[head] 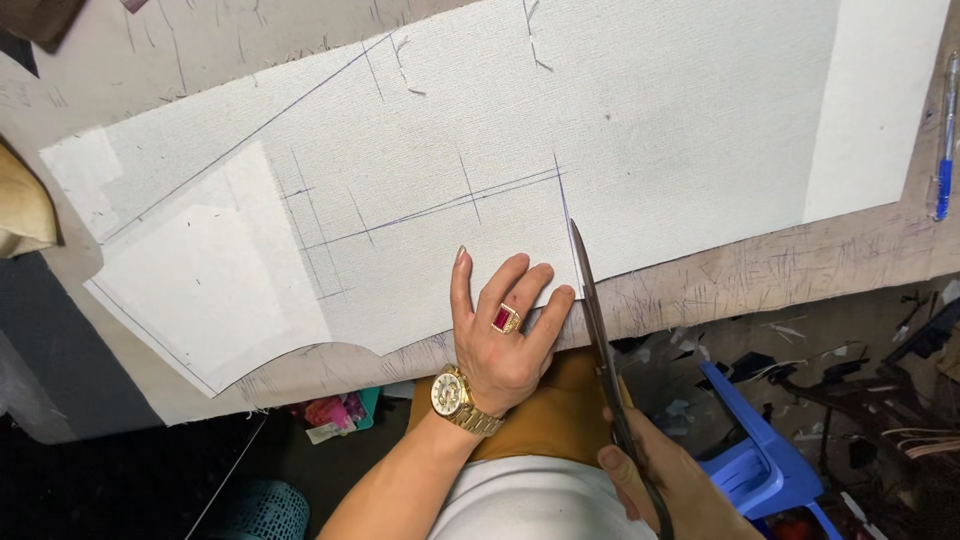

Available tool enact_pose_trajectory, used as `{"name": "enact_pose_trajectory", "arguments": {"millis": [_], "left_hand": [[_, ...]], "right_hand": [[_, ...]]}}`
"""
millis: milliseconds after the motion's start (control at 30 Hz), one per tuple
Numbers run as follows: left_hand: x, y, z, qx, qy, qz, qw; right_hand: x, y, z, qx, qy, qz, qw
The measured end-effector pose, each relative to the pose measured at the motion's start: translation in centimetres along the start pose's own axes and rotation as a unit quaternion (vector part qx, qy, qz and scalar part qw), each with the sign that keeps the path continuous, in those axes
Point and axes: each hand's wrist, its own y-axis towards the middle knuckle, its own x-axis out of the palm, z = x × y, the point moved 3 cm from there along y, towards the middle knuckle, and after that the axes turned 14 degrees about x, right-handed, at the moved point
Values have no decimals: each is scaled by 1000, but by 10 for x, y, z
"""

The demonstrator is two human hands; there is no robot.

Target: The person measures a paper pattern with a ruler and marks it with a pen, then uses large shears to cut out pieces of fabric and paper on a workbench.

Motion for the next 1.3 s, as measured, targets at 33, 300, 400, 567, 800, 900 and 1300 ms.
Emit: {"name": "enact_pose_trajectory", "arguments": {"millis": [33, 300, 400, 567, 800, 900, 1300], "left_hand": [[0, 0, 0, 1, -1, -1, 1000], [1, -1, 0, 3, -6, -6, 1000], [2, -1, 0, 3, -7, -9, 1000], [1, -1, 0, 0, -8, -10, 1000], [1, 2, 0, -2, -7, 13, 1000], [1, -1, 0, -5, -20, 5, 1000], [2, -2, -1, -1, -26, -2, 1000]], "right_hand": [[0, -1, -2, 0, 1, 0, 1000], [0, -6, -7, 47, -11, 3, 999], [-1, -13, -12, 58, 17, 10, 998], [4, 19, 21, -21, 18, -15, 1000], [-3, 13, -3, -74, -12, -16, 997], [-6, 4, -26, -74, -13, -15, 997], [-6, 2, -27, -63, -24, 12, 998]]}}
